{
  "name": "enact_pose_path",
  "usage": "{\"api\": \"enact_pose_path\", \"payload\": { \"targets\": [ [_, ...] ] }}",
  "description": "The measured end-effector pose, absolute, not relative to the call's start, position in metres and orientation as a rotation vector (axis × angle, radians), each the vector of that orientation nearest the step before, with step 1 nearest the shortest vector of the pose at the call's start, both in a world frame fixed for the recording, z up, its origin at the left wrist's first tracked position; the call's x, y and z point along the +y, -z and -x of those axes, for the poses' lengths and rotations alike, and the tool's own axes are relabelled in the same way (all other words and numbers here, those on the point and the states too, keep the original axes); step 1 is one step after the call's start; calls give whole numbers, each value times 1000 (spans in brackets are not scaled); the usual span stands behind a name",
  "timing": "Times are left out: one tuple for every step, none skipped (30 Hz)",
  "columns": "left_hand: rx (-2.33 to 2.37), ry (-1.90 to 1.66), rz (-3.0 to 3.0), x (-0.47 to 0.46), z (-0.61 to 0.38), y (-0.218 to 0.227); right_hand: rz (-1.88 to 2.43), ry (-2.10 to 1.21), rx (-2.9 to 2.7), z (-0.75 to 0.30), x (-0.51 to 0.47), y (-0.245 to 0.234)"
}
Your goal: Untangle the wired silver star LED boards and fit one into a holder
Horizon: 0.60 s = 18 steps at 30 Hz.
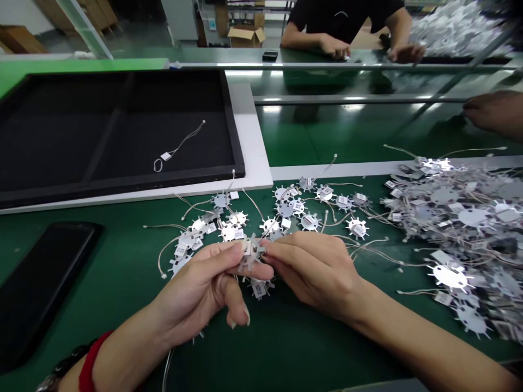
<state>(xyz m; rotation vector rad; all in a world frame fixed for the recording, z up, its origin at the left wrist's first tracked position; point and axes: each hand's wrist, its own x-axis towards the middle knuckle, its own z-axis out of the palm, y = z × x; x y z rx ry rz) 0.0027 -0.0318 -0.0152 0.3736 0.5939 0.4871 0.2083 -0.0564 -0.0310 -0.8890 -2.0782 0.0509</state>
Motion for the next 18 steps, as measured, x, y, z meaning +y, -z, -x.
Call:
{"api": "enact_pose_path", "payload": {
  "targets": [
    [605,-488,-389,-32,-4,13,888,-60,-2079,-208,-57,31],
    [617,-487,-415,-32,-5,11,884,-68,-2079,-208,-58,31],
    [631,-486,-444,-33,-5,9,883,-80,-2076,-208,-59,31],
    [642,-481,-479,-33,-6,8,886,-106,-2070,-208,-60,31],
    [650,-476,-513,-33,-7,6,896,-164,-2061,-208,-60,30],
    [651,-467,-549,-32,-6,6,919,-260,-2041,-208,-61,29],
    [647,-457,-582,-32,-6,6,949,-387,-2010,-208,-61,27],
    [638,-450,-607,-32,-5,6,981,-535,-1967,-208,-62,25],
    [630,-447,-628,-32,-5,7,1016,-692,-1919,-208,-62,23],
    [624,-443,-650,-32,-4,7,1050,-841,-1864,-207,-62,21],
    [622,-441,-669,-32,-3,8,1085,-976,-1805,-207,-62,19],
    [617,-437,-688,-32,-2,8,1114,-1102,-1747,-207,-62,17],
    [611,-435,-706,-32,-1,8,1132,-1221,-1685,-206,-62,15],
    [603,-430,-728,-32,0,8,1135,-1331,-1619,-206,-62,13],
    [598,-428,-750,-32,0,7,1119,-1431,-1557,-206,-61,11],
    [600,-431,-776,-32,0,6,1083,-1525,-1492,-206,-60,9],
    [604,-435,-804,-32,0,5,1032,-1618,-1427,-206,-60,8],
    [615,-440,-833,-33,0,4,972,-1714,-1360,-206,-59,7]
  ]
}}
